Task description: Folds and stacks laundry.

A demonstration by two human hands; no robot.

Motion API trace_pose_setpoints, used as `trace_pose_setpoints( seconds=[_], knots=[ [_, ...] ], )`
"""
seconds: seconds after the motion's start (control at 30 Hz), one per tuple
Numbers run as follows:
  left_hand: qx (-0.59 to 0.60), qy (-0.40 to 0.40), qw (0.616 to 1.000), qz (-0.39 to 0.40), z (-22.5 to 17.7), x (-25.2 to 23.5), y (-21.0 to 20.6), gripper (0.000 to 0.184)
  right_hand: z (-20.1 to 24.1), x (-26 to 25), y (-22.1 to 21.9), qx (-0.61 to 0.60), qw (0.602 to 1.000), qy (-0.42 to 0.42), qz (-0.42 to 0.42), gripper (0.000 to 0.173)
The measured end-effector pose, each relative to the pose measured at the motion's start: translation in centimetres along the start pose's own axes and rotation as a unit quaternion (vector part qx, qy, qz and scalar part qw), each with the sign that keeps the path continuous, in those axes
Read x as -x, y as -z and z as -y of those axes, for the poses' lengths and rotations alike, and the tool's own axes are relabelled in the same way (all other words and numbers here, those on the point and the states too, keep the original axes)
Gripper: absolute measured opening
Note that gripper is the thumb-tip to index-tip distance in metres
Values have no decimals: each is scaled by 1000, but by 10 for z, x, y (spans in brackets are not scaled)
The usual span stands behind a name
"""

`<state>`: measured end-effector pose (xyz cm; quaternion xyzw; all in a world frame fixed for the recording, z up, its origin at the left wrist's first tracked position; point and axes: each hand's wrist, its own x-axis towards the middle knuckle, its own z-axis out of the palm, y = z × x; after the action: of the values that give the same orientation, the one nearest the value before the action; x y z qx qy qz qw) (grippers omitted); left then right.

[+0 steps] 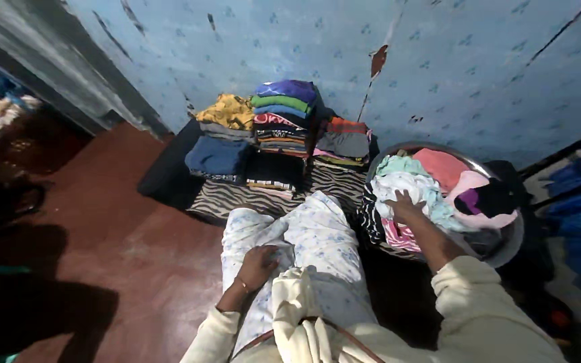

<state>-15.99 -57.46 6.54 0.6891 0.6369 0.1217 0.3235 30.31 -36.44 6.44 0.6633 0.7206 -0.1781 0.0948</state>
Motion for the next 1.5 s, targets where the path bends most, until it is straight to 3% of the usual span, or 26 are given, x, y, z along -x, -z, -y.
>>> trace_pose_setpoints(
  seconds=[0.1,0.27,0.43,0.67,0.73,0.8,0.87,0.93,1.0,1.07,1.17,1.2,1.3,1.33,1.5],
  knots=[
    [5,-25,1000,-15,0,-8,-6,39,-14,1,-4,22,999,3,-35,51],
    [-58,-8,997,44,-18,-23,-4,44,-41,8,20,-34,996,-22,-77,51],
    [-43,-17,999,22,-7,-30,-8,40,-119,56,59,-155,960,-120,-199,44],
    [-63,-12,998,-7,-1,-30,-9,39,-183,128,90,-171,900,-238,-322,43],
    [-78,0,997,-5,-2,-34,-9,39,-189,136,87,-176,881,-288,-333,43],
    [-97,11,995,5,-4,-38,-9,40,-192,134,78,-179,883,-327,-285,43],
    [-112,17,993,16,-7,-42,-7,40,-185,125,72,-164,923,-307,-167,46],
    [-119,22,992,26,-9,-44,-7,41,-178,104,58,-170,953,-221,-115,54],
    [-125,33,991,39,-12,-50,-5,41,-146,82,51,-191,956,-143,-171,69],
    [-137,39,988,56,-12,-57,-7,43,-100,57,49,-200,950,-117,-211,93],
    [-169,41,980,92,-14,-70,-12,48,-51,11,36,-212,951,-129,-182,122],
    [-178,48,977,107,-17,-75,-14,48,-38,-1,28,-210,957,-136,-147,119],
    [-202,64,967,140,-25,-83,-17,51,-6,-28,-11,-136,982,-104,-76,69],
    [-209,66,965,147,-25,-85,-17,52,4,-29,-22,-110,987,-92,-71,62],
    [-214,56,966,135,-21,-89,-22,49,3,-14,-26,-96,990,-83,-63,55]
  ],
)
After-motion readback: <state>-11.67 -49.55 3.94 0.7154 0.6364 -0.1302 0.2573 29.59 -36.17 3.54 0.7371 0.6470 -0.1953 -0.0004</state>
